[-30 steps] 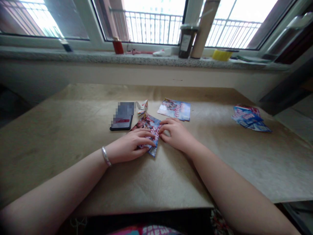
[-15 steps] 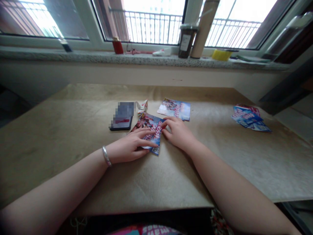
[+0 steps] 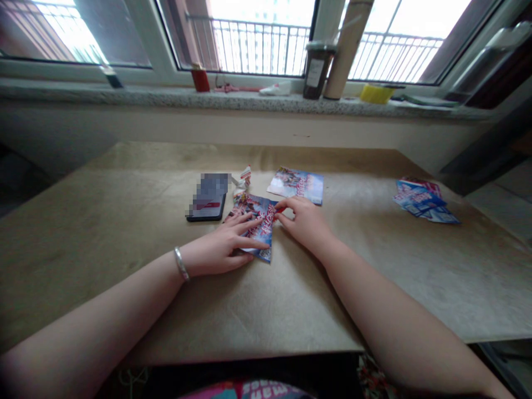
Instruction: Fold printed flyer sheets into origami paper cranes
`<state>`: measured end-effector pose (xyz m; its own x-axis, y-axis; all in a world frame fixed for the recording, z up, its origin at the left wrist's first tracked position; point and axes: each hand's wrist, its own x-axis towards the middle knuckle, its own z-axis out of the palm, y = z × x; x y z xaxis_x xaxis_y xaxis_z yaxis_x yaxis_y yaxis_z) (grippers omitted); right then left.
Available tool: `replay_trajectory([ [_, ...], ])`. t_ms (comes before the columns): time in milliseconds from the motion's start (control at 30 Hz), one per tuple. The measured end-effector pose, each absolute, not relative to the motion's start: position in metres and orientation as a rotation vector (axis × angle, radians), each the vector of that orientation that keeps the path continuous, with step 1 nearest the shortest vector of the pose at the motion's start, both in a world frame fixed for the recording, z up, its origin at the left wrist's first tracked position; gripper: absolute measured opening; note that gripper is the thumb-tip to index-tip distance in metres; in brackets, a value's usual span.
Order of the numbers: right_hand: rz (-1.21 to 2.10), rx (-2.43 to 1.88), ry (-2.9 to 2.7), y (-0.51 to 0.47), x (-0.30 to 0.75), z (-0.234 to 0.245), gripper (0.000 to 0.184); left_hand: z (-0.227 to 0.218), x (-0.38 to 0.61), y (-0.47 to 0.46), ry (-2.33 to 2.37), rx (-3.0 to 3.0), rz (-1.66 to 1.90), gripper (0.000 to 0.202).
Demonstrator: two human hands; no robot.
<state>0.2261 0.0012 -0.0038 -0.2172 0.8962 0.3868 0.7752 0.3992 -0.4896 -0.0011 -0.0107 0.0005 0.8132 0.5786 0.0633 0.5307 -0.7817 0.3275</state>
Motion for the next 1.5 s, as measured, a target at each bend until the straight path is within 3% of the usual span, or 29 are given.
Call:
replay_trajectory([
  [500,0.257,-1.393,-1.933,-0.005,0.22,-0.001,0.014,-0.001,-0.001,-0.009,0.791,2.787,0.267,0.035],
  [700,0.357,-1.489,-1.86,-0.009,0.218,0.003,0.037,-0.001,-0.001,-0.009,0.795,2.819,0.298,0.034],
  [1067,0.37,-1.541,-1.925,-0.014,0.215,0.011,0.024,-0.002,-0.001,-0.009,0.915,2.803,0.252,0.043],
  [1400,0.381,-1.533,-1.944,-0.012,0.218,0.009,0.025,-0.003,-0.003,-0.009,0.972,2.768,0.26,0.041],
  [1500,0.367,-1.505,-1.986,-0.014,0.217,0.011,0.026,-0.004,-0.003,-0.009,1.002,2.761,0.286,0.049],
])
